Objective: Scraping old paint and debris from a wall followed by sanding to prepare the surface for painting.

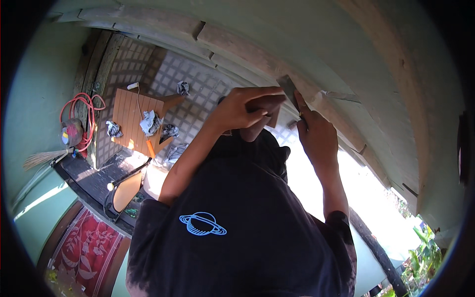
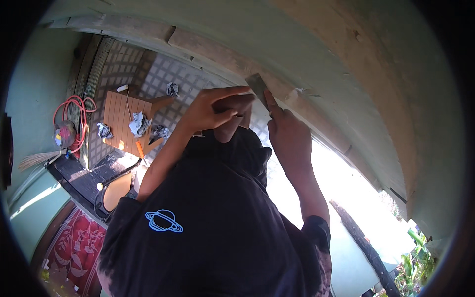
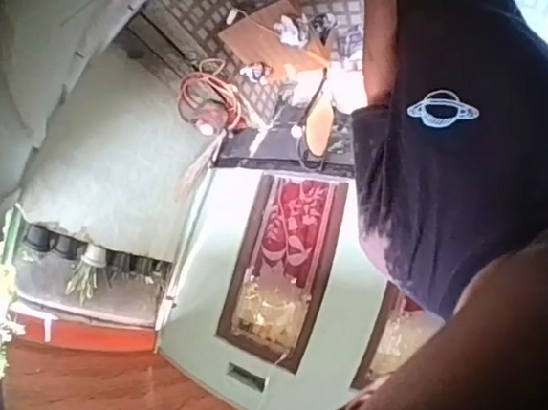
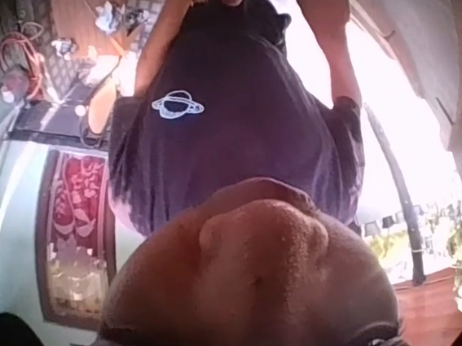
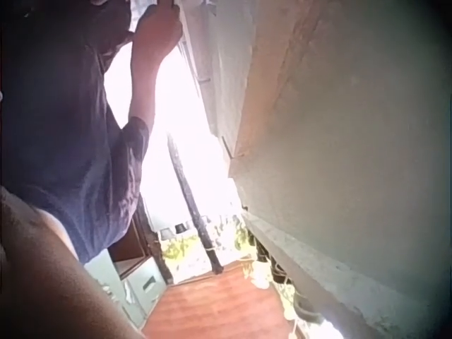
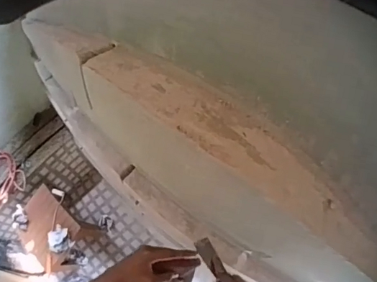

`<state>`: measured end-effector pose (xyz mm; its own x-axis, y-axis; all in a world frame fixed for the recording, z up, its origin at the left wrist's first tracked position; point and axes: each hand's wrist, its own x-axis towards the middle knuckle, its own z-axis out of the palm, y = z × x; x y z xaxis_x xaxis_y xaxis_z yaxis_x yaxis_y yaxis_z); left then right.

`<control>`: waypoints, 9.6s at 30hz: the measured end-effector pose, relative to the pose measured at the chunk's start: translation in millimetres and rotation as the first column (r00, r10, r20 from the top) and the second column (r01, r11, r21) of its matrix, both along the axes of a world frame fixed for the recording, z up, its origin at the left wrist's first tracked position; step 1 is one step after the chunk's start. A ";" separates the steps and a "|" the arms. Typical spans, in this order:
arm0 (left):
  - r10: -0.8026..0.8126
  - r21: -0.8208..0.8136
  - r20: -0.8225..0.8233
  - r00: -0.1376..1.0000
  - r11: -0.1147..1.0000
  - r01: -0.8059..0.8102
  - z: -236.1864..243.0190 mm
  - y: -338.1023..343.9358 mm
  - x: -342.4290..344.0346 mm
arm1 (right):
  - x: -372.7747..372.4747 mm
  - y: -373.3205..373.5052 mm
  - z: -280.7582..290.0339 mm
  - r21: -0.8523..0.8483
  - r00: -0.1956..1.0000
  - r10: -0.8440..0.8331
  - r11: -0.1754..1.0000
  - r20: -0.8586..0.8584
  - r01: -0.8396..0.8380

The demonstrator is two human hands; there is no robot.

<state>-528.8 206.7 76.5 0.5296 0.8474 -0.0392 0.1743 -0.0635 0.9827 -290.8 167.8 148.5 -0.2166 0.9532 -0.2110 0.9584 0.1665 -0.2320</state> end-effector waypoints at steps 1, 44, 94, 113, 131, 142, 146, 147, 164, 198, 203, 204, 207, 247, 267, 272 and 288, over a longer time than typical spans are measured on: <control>0.118 0.042 0.054 0.992 0.992 -0.121 -13.9 -3.3 -9.0 | 1.2 -0.8 -0.1 -0.011 1.000 -0.004 1.000 0.001 0.004; 0.579 -0.111 0.188 0.793 0.815 -0.569 -28.7 88.0 -105.7 | 32.5 36.4 -3.8 0.174 0.931 0.314 0.922 0.183 -0.345; 0.594 -0.069 0.158 0.789 0.804 -0.591 -36.7 80.7 -99.7 | 23.6 47.9 -8.1 0.090 0.939 0.345 0.935 -0.016 -0.342; 0.598 -0.054 0.162 0.785 0.799 -0.598 -41.2 83.0 -98.0 | 11.6 61.1 -11.1 -0.040 0.945 0.306 0.952 0.114 -0.303; 0.611 -0.021 0.116 0.783 0.790 -0.613 -34.0 81.0 -99.1 | 13.0 58.7 5.6 -0.108 0.915 0.345 0.938 0.208 -0.329; 0.611 0.017 0.081 0.787 0.789 -0.614 -32.9 82.3 -100.9 | 12.1 57.9 1.2 -0.127 0.952 0.299 0.948 0.057 -0.291; 0.576 -0.005 0.048 0.816 0.817 -0.576 -42.7 88.4 -108.1 | 4.1 60.8 -8.2 -0.018 0.952 0.302 0.953 0.054 -0.301; 0.570 0.029 0.085 0.818 0.819 -0.573 -48.0 88.9 -110.5 | 2.9 61.3 -8.2 -0.022 0.953 0.297 0.955 0.054 -0.296; 0.598 -0.018 0.071 0.799 0.801 -0.598 -45.8 84.7 -108.2 | 20.8 53.8 -1.4 -0.111 0.960 0.266 0.955 -0.093 -0.275; 0.597 0.013 -0.010 0.802 0.802 -0.597 -38.5 83.1 -105.6 | 0.0 54.2 -3.4 -0.074 0.961 0.276 0.959 0.032 -0.273; 0.590 0.035 0.065 0.805 0.805 -0.592 -41.8 82.1 -106.3 | -2.9 55.5 -11.1 0.031 0.968 0.249 0.968 -0.028 -0.248; 0.594 0.023 0.069 0.801 0.802 -0.597 -41.7 78.5 -105.1 | 0.5 50.7 -10.7 0.031 0.968 0.250 0.968 -0.028 -0.249; 0.613 0.024 0.046 0.789 0.789 -0.614 -44.0 83.3 -107.7 | 2.8 48.0 -8.4 -0.019 0.968 0.250 0.968 -0.007 -0.250; 0.602 -0.002 0.040 0.798 0.798 -0.602 -27.9 82.5 -98.9 | -5.8 47.7 -12.9 0.050 0.974 0.208 0.976 0.096 -0.213; 0.580 -0.099 0.186 0.793 0.814 -0.572 -24.9 92.3 -90.5 | -12.8 62.3 -16.2 0.047 0.953 0.214 0.972 0.216 -0.229; 0.065 0.315 0.698 0.713 0.867 -0.387 -62.4 108.5 -99.3 | 13.3 43.0 -9.5 0.020 0.959 0.233 0.971 0.161 -0.239; 0.429 0.006 0.502 0.751 0.866 -0.499 -63.6 97.9 -102.2 | -0.6 57.9 -8.3 -0.004 0.930 0.225 0.972 0.290 -0.234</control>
<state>-631.0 304.6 12.9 -0.0086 0.9715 0.2369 -0.2628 -0.2308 0.9369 -291.4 225.7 140.2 -0.3648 0.8914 -0.2689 0.9181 0.3925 0.0553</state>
